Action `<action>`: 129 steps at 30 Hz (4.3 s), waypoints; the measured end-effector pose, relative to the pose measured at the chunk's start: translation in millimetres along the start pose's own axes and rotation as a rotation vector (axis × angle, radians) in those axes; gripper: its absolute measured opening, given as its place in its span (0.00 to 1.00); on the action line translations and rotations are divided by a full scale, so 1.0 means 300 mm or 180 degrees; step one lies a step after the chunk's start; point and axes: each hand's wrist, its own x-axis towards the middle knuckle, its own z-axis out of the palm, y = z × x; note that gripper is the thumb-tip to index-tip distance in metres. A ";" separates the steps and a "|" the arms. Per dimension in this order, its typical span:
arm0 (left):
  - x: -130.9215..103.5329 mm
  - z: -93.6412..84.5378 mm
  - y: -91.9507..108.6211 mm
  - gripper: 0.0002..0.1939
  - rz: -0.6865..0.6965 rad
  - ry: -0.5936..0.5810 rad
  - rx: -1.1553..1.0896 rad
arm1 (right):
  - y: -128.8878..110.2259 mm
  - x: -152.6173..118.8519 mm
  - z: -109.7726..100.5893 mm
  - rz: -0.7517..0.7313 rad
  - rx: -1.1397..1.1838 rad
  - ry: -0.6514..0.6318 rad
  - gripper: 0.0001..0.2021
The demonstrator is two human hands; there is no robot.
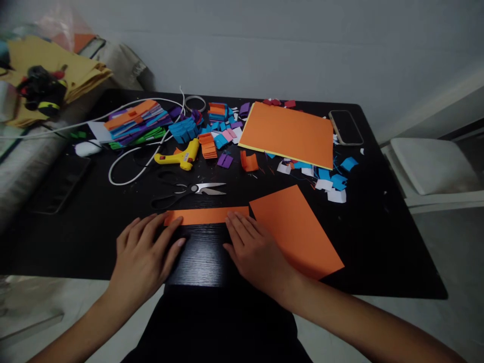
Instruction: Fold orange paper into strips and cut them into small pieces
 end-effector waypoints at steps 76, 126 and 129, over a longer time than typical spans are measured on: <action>0.622 -0.278 0.007 0.02 -0.0070 0.0000 -0.3686 | 0.179 0.350 -0.338 0.0893 0.3042 0.1440 0.04; 0.623 -0.222 0.086 0.08 -0.0014 -0.0020 -0.4449 | 0.191 0.332 -0.398 0.1280 0.4136 0.1437 0.09; 0.623 -0.224 0.089 0.07 0.0057 -0.0029 -0.4418 | 0.193 0.330 -0.392 0.1253 0.4015 0.1431 0.05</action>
